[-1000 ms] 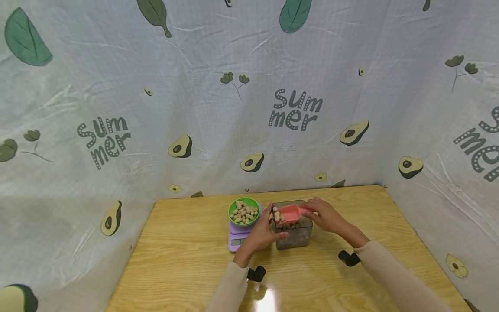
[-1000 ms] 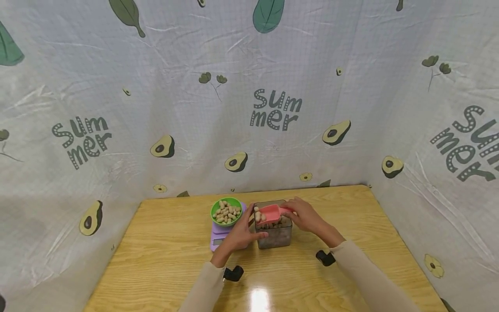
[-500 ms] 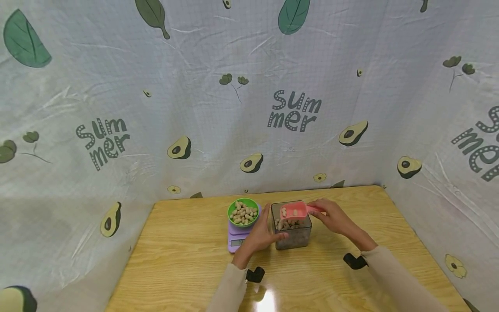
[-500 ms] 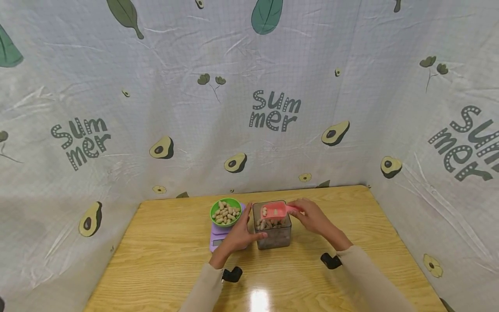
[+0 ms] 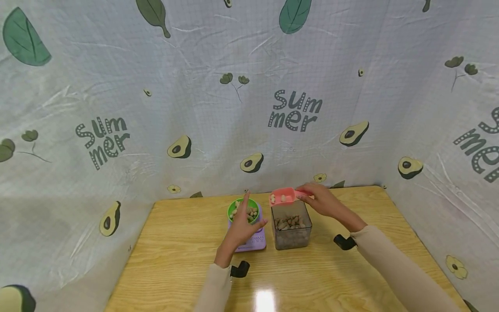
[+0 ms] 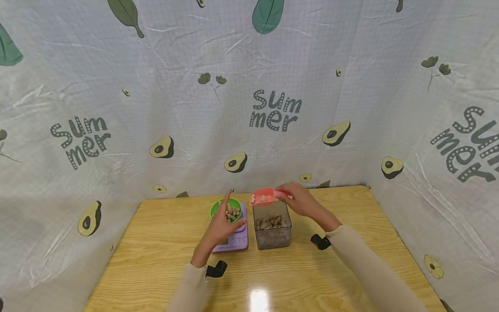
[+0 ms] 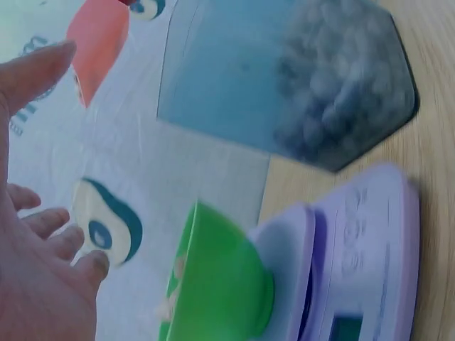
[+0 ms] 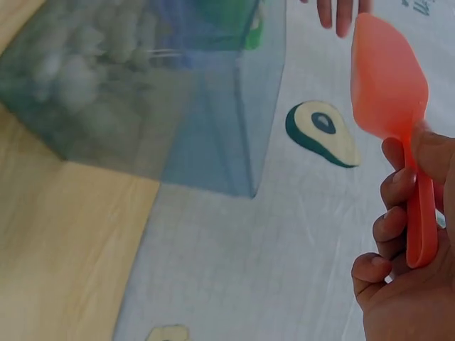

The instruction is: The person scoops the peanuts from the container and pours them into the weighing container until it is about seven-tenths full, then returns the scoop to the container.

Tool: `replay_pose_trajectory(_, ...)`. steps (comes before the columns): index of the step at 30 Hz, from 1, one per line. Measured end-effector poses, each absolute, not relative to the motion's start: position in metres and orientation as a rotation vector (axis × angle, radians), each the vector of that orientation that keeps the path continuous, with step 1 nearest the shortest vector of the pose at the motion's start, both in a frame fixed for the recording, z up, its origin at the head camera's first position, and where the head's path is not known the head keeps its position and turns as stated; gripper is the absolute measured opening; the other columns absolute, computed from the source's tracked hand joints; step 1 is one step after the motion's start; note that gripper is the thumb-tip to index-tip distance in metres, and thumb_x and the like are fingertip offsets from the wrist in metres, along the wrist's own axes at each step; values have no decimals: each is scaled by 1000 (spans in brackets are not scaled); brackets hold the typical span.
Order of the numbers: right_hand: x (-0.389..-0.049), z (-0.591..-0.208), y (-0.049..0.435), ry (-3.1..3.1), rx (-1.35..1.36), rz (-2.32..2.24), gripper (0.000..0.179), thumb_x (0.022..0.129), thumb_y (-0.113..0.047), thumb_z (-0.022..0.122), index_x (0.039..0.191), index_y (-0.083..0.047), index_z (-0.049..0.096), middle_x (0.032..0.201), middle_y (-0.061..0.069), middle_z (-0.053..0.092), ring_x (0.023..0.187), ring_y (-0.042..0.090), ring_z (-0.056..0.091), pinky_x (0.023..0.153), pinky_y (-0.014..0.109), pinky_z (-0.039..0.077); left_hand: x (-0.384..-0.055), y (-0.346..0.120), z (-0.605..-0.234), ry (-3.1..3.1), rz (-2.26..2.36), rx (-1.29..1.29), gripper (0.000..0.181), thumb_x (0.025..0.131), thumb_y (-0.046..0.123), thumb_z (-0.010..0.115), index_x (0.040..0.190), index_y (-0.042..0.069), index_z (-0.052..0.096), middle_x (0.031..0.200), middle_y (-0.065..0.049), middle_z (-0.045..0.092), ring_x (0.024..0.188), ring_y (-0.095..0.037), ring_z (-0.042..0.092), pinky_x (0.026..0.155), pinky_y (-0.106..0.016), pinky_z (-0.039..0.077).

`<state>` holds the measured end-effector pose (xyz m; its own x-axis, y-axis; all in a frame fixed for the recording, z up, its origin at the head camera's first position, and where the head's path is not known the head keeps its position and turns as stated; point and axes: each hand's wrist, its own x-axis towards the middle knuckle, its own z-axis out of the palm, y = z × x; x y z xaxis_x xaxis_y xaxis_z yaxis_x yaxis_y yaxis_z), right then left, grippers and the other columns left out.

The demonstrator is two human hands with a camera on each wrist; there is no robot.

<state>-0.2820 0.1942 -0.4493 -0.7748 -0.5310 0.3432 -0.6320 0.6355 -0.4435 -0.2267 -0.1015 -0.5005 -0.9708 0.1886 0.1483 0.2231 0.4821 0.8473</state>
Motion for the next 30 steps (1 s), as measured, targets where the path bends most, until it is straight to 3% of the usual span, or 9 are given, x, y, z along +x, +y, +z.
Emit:
replay_pose_trajectory(6, -292, -443, 173, -2675, 1000, 819, 28, 97, -21, 62, 121, -7, 68, 111, 9, 71, 102, 29, 63, 87, 49, 51, -229, -125, -505, -2630, -1523, -206, 105, 83, 44, 76, 160, 24, 8, 165, -15, 13, 148, -44, 21, 114, -65, 26)
replay_pose_trajectory(18, -309, -446, 141, -2758, 1066, 749, 31, 99, -26, 58, 120, -5, 68, 114, 12, 71, 106, 30, 64, 91, 48, 51, -234, -158, -528, -2683, -1539, -168, 110, 82, 40, 78, 160, 12, 5, 165, -20, 8, 149, -46, 17, 116, -64, 23)
replay_pose_trajectory(25, -316, -446, 116, -2763, 1158, 574, 26, 98, -25, 60, 112, -6, 72, 103, 9, 73, 94, 26, 66, 85, 43, 52, -239, -163, -549, -2694, -1612, -129, 109, 82, 39, 78, 158, 3, 9, 162, -26, 15, 148, -47, 20, 117, -62, 21)
replay_pose_trajectory(30, -318, -438, 98, -2751, 1212, 373, 19, 98, -24, 61, 97, -11, 75, 87, 4, 71, 82, 22, 63, 76, 38, 49, -241, -162, -555, -2700, -1624, -120, 106, 83, 38, 78, 157, 0, 11, 160, -27, 19, 147, -45, 23, 118, -60, 22)
